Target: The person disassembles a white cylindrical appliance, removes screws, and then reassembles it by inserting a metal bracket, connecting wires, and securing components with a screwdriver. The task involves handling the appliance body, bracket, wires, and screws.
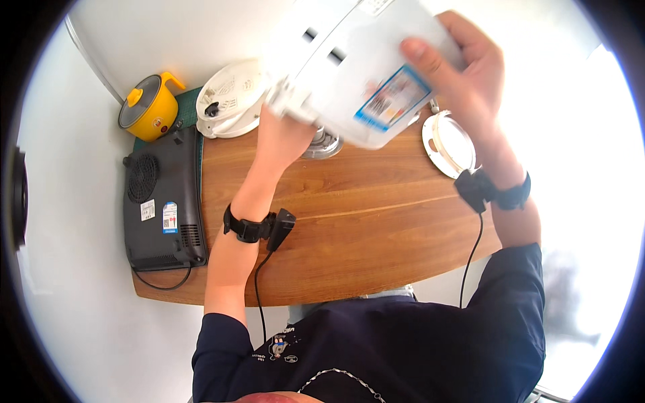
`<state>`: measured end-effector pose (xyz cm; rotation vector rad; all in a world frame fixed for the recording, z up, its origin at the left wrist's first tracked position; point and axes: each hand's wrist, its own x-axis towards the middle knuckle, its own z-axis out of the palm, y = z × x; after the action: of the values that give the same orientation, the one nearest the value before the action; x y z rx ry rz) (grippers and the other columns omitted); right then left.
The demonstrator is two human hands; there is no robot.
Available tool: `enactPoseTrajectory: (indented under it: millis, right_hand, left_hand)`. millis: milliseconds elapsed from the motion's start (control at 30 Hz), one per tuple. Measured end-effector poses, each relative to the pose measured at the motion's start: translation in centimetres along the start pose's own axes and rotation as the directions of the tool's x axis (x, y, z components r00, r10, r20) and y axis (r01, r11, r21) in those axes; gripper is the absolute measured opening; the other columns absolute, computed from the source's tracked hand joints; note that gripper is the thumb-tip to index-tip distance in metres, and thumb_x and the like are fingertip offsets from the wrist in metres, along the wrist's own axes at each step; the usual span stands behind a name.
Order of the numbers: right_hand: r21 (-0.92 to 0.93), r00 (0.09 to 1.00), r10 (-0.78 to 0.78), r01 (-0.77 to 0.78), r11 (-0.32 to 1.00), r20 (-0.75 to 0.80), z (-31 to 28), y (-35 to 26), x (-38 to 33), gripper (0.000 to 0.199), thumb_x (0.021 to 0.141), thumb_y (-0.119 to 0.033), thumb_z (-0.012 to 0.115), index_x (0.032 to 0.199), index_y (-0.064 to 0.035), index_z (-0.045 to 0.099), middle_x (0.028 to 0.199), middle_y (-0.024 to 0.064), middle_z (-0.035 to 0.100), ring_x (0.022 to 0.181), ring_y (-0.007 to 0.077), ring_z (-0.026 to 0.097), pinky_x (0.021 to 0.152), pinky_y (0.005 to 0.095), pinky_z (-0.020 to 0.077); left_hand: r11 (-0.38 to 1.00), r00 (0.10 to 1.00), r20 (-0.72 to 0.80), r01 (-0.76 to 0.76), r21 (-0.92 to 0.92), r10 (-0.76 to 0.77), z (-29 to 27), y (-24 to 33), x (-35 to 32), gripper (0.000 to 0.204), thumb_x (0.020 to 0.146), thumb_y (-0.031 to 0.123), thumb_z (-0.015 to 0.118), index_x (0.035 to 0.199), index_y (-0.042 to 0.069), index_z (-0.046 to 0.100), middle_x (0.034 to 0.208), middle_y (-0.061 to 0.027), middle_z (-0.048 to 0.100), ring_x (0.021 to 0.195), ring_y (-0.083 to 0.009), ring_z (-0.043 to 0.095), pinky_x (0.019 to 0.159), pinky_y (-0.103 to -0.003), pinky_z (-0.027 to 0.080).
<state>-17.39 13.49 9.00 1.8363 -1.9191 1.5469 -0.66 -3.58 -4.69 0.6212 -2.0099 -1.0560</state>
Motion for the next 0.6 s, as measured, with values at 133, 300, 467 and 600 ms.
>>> enactPoseTrajectory:
  millis: [133, 300, 467, 600]
  right_hand:
    - [-0.105, 0.986, -0.123, 0.135, 0.985, 0.111, 2.9, -4.0, -2.0, 0.038, 0.088, -0.031, 0.085, 0.094, 0.0024, 0.068, 0.075, 0.0085, 0.067, 0.067, 0.0150, 0.068, 0.060, 0.0279, 0.0542]
    - [-0.177, 0.817, -0.533, 0.570, 0.802, 0.220, 4.5, -3.7, -2.8, 0.042, 0.073, -0.030, 0.092, 0.076, -0.0036, 0.059, 0.064, 0.0065, 0.054, 0.053, 0.0225, 0.050, 0.050, 0.0338, 0.0378]
    - [-0.175, 0.784, -0.561, 0.611, 0.772, 0.266, 4.7, -3.6, -3.9, 0.033, 0.069, -0.023, 0.089, 0.075, -0.0098, 0.059, 0.068, 0.0010, 0.056, 0.055, 0.0198, 0.053, 0.050, 0.0329, 0.0361]
    - [-0.177, 0.755, -0.623, 0.654, 0.735, 0.206, 5.3, -2.9, -4.1, 0.037, 0.070, -0.028, 0.089, 0.073, -0.0094, 0.057, 0.063, 0.0000, 0.051, 0.052, 0.0186, 0.048, 0.050, 0.0322, 0.0334]
  left_hand:
    - [0.998, 0.998, -0.045, -0.050, 0.040, 0.052, 0.5, -1.0, -0.3, 0.018, 0.087, 0.017, 0.078, 0.095, 0.000, 0.079, 0.071, -0.0132, 0.073, 0.059, -0.0223, 0.067, 0.057, -0.032, 0.050]
    - [0.998, 0.998, -0.011, -0.064, 0.025, 0.064, 1.6, -1.7, -1.3, 0.018, 0.088, 0.016, 0.077, 0.096, 0.000, 0.078, 0.073, -0.0132, 0.073, 0.061, -0.0224, 0.067, 0.058, -0.032, 0.051]
    - [0.998, 0.998, 0.015, -0.065, 0.021, 0.065, 2.0, -2.2, -2.4, 0.019, 0.088, 0.016, 0.076, 0.097, 0.000, 0.077, 0.075, -0.0131, 0.073, 0.063, -0.0224, 0.068, 0.060, -0.032, 0.051]
    - [0.998, 0.998, 0.024, -0.063, 0.024, 0.063, 1.6, -2.3, -2.8, 0.019, 0.088, 0.016, 0.076, 0.098, 0.000, 0.077, 0.076, -0.0130, 0.073, 0.064, -0.0224, 0.068, 0.061, -0.033, 0.051]
